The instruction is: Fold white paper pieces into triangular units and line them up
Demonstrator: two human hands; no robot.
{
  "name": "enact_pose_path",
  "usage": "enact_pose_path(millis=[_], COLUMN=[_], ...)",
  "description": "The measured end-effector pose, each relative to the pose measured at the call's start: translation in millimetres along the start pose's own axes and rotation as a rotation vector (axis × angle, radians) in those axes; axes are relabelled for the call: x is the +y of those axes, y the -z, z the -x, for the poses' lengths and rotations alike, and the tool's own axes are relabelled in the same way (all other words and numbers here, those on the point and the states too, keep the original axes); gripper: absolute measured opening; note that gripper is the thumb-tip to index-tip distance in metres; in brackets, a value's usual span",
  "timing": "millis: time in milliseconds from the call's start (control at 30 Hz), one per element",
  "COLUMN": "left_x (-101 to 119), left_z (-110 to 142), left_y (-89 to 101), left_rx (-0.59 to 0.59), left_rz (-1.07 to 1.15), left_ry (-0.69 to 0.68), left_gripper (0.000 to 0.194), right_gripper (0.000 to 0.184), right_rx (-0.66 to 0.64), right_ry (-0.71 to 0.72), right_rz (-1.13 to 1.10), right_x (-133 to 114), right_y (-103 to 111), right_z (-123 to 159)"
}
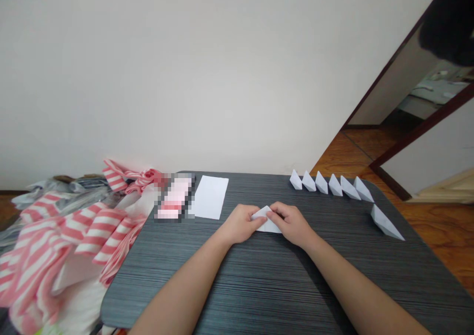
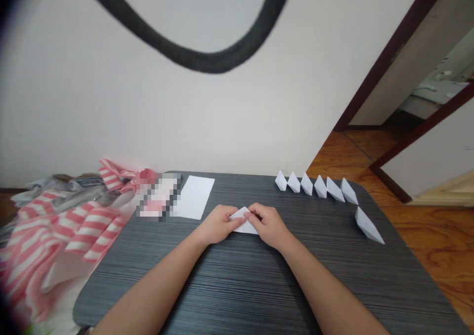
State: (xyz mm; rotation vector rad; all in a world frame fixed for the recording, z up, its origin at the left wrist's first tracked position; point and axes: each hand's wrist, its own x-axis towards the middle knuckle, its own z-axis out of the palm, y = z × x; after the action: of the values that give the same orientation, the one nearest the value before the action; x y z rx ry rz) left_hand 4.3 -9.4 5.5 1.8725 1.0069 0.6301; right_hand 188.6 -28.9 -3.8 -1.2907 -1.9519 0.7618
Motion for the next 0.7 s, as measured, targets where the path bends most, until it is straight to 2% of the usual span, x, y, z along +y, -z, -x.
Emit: enact_pose_path(millis=[167, 433, 633, 700], left_x=[2, 0, -11, -12], left_z=[0, -1, -4, -5], left_y=[-0.5, 1.7, -0.7, -1.4], left_rx=[-0.031, 0.004, 0.021, 0.024], left_rz=[-0.046, 0.039, 0.244, 0.301], left_ry=[-0.014, -0.013, 0.064, 0.067], left_gripper=[0.03, 0.033, 0.034, 0.035], right_gripper=[0.02, 0.024, 0.021, 0.023], right_rx=[0.037, 0.081, -0.096, -0.095], right_ry=[0.032, -0.035, -0.165, -0.196], right_rz=[-0.012, 0.009, -0.188, -0.217], right_x=[-3, 1, 4, 5], right_y=[2, 1, 2, 4], right_z=[-1, -2, 1, 2])
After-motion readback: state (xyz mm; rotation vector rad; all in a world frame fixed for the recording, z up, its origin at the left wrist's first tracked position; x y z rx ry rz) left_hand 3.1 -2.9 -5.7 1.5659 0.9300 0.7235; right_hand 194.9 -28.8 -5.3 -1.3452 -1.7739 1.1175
